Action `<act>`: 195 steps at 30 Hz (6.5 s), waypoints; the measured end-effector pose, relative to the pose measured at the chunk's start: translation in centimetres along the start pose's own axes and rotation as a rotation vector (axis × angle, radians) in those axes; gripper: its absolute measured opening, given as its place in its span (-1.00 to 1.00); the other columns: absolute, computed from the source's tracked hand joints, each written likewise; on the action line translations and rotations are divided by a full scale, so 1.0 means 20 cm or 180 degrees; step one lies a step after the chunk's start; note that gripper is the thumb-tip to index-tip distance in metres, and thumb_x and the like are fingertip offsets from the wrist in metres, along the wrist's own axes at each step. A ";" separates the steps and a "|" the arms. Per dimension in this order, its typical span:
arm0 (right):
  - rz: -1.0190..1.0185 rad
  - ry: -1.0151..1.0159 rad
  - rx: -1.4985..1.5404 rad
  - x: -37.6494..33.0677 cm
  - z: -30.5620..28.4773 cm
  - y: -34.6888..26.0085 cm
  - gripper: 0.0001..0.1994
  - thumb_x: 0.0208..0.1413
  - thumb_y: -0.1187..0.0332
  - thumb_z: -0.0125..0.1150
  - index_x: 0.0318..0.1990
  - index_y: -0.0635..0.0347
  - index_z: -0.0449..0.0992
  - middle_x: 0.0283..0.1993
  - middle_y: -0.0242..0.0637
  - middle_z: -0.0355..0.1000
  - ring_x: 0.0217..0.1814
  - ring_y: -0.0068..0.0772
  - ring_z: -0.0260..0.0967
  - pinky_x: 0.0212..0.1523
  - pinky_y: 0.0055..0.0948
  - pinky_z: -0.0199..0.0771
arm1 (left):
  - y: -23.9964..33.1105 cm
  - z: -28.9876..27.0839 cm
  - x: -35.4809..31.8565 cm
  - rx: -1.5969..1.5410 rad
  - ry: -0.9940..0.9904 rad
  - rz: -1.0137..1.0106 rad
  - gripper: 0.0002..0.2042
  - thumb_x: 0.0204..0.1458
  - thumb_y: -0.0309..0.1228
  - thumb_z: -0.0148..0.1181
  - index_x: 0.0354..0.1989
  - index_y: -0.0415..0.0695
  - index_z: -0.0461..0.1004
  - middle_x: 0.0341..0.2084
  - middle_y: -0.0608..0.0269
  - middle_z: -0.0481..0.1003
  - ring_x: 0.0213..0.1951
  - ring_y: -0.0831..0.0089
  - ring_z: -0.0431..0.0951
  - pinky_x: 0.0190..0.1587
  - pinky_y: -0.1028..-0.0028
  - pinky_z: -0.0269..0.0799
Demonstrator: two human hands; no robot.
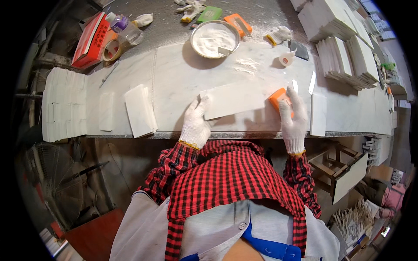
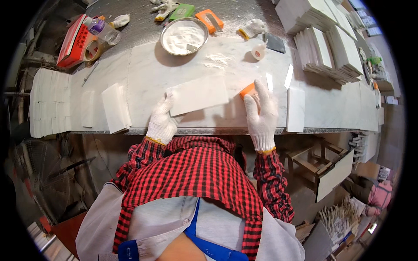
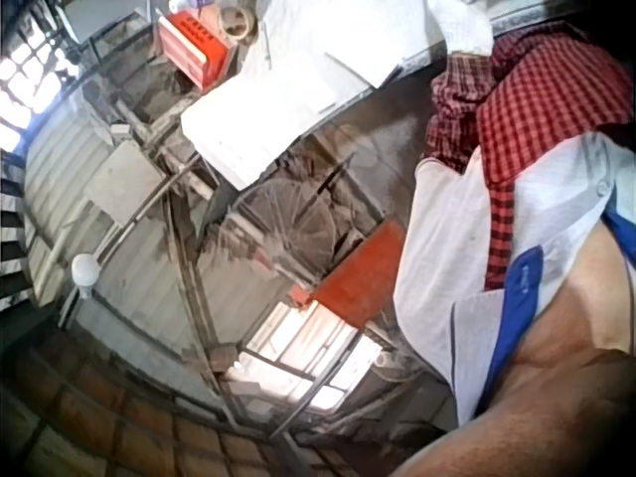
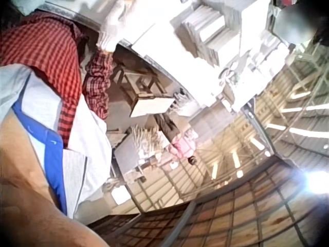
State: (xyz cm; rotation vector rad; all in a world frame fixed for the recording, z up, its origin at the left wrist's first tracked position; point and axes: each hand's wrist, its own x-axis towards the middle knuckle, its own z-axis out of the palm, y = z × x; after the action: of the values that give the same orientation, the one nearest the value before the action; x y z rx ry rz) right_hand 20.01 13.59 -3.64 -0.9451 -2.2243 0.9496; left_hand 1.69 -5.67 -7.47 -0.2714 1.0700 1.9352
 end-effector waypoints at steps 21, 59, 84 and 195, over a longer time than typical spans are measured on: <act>0.0571 -0.1823 0.1832 0.14 0.29 -0.26 -0.65 0.35 0.33 0.10 0.16 0.37 0.49 -0.01 -0.25 0.54 -0.04 -0.53 0.47 0.00 -0.52 0.47 | 0.04 0.12 -0.16 0.0001 -0.0987 0.0040 -0.55 0.29 -0.48 0.01 0.35 -0.18 0.17 0.13 0.11 0.42 0.12 0.29 0.50 0.16 0.23 0.52; 0.0098 -0.0955 0.0346 -0.07 0.18 -0.06 -0.50 0.23 0.27 0.25 0.26 0.34 0.42 0.10 0.03 0.48 0.17 -0.07 0.42 0.22 -0.26 0.37 | 0.07 0.17 -0.03 0.0329 -0.0067 0.0667 -0.50 0.16 -0.66 0.08 0.30 -0.20 0.20 0.06 0.18 0.44 0.09 0.33 0.51 0.17 0.29 0.47; -0.0707 -0.1315 0.0757 -0.01 0.32 -0.30 -0.14 0.07 0.31 0.39 0.44 0.45 0.02 0.38 0.25 0.21 0.40 0.19 0.25 0.33 -0.16 0.32 | 0.00 0.15 -0.11 0.1184 -0.0449 0.0864 -0.58 0.12 -0.65 0.22 0.17 -0.23 0.33 -0.10 0.23 0.55 -0.14 0.51 0.59 -0.08 0.52 0.55; -0.0350 -0.0751 -0.0061 0.72 0.64 -0.17 -0.70 0.26 0.23 0.18 0.04 0.16 0.61 -0.38 -0.17 0.59 -0.38 -0.35 0.56 -0.29 -0.39 0.51 | 0.52 0.10 0.27 0.3516 -0.0824 0.1806 -0.63 0.24 -0.46 0.13 0.23 -0.18 0.47 0.12 0.16 0.55 0.14 0.42 0.53 0.23 0.47 0.37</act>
State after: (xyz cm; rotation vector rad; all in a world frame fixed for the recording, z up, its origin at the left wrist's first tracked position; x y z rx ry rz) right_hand 0.98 17.96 -6.06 -0.7423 -2.4570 1.0361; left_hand -9.17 -3.37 -3.19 0.9442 1.9666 1.4530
